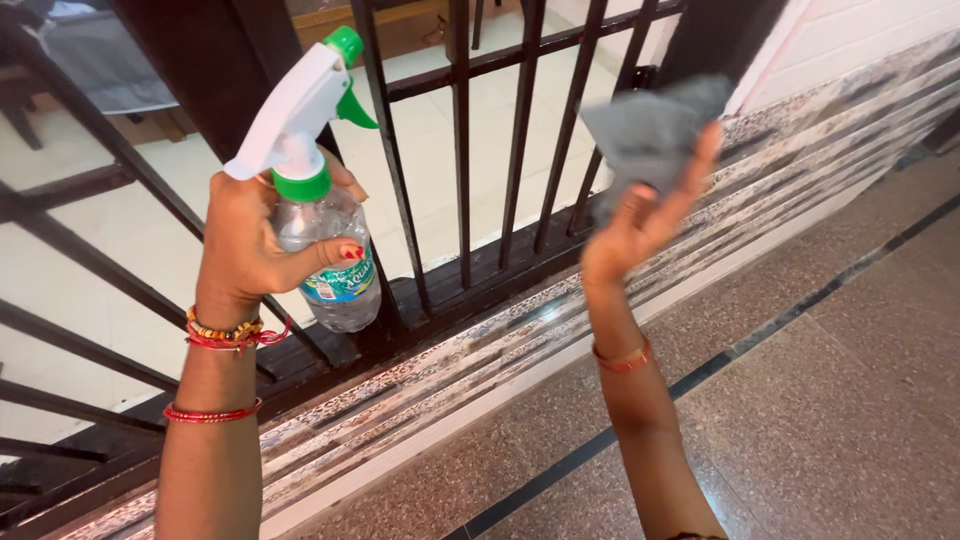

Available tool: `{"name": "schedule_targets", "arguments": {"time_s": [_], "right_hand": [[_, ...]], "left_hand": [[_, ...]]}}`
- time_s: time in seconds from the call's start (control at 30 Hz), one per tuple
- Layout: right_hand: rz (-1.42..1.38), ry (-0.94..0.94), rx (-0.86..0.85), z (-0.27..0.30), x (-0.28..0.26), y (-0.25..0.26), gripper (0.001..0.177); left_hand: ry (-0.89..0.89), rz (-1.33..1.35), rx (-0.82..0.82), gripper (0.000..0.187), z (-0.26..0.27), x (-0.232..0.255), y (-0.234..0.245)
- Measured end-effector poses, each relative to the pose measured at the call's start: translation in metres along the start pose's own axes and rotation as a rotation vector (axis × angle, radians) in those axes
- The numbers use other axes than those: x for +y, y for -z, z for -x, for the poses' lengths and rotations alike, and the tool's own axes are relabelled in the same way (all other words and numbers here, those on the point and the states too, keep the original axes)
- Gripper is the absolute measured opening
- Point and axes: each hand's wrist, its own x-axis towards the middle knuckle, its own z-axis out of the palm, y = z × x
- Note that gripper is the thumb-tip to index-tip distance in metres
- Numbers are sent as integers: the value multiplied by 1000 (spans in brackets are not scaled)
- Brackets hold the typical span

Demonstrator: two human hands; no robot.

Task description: The person cleans the metal grills of a window using a spray bottle and a cloth, wiping both the bars and the frame.

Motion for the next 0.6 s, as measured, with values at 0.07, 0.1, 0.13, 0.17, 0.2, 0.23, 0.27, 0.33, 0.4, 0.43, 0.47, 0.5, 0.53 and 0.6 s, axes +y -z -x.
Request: {"name": "schedule_targets", "arguments": {"time_s": [0.07,0.1,0.13,0.17,0.2,0.23,0.27,0.33,0.4,0.43,0.47,0.5,0.53,0.6], "right_hand": [[131,-13,-183,-5,1,-31,62],[100,-110,-258,0,-1,-48,67],[75,-211,-330,7,-2,-65,73],[22,-345,-366,11,0,-76,79],[32,-284,-317,10,5,-81,73],[40,-223,-268,11,11,-86,66],[48,-160,-221,11,18,-90,61],[-28,-294,-219,17,31,-97,61],[-51,-378,-220,31,39,-97,58],[-38,-389,-222,41,41,-94,56],[-24,-402,-228,51,42,-89,54],[-9,-419,-249,62,45,-82,51],[3,-438,-272,75,46,-74,49],[47,-485,-308,102,53,-60,45]], "left_hand": [[4,17,4,55,-1,0,-1],[8,23,7,55,-1,0,-1],[14,37,4,55,0,1,-1],[20,52,0,56,0,1,-1],[23,65,0,56,-1,0,-2],[26,42,-1,55,-1,0,-1],[28,21,-2,54,0,0,-1],[22,18,5,54,1,-1,-3],[2,59,19,57,1,-4,-5],[16,127,35,60,1,-4,-6],[35,196,53,63,3,-3,-7],[54,265,70,67,4,-2,-9],[36,273,76,67,4,-2,-10],[9,290,86,68,2,-1,-11]]}}
